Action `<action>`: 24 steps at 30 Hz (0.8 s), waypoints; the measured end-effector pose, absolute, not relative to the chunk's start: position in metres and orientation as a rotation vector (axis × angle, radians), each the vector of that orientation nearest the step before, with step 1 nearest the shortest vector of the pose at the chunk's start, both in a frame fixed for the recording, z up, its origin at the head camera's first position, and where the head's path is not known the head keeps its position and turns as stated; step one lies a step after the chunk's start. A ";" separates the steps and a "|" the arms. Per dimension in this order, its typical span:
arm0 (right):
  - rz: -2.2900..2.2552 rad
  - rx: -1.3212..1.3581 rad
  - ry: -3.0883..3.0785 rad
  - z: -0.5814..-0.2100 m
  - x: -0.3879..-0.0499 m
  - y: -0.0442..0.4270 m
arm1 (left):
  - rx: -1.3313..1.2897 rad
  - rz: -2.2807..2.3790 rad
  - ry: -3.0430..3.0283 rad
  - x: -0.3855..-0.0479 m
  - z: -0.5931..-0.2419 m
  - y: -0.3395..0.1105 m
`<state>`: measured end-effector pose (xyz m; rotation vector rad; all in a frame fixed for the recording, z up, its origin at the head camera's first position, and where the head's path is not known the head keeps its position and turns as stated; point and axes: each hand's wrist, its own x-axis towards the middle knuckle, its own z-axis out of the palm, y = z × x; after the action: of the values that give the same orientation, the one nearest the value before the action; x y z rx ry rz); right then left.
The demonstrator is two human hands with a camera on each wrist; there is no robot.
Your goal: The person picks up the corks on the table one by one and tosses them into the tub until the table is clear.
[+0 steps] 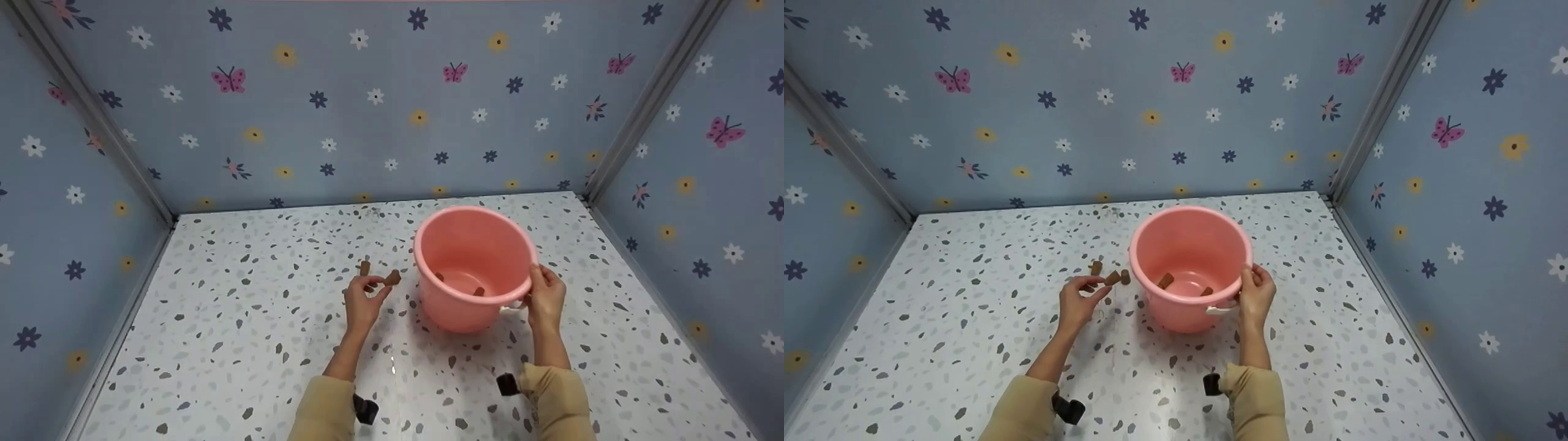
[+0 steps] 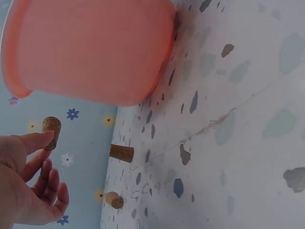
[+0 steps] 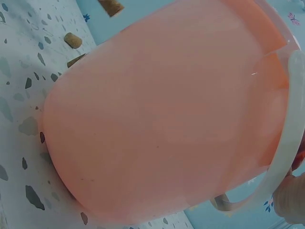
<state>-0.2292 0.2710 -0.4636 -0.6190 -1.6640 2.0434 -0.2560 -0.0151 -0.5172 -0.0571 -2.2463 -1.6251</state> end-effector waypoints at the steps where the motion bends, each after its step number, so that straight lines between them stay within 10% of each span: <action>1: 2.079 -0.562 -1.623 -0.471 -0.232 0.276 | -0.062 -1.629 -2.240 -0.255 -0.514 -0.015; 24: 2.078 -0.646 -1.671 -0.461 -0.228 0.271 | -0.256 -1.641 -2.164 -0.233 -0.448 -0.001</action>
<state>-0.2280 0.2708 -0.4605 -0.6456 -1.6715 2.0776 -0.2333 -0.0014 -0.4483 -0.2562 -2.1635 -1.6408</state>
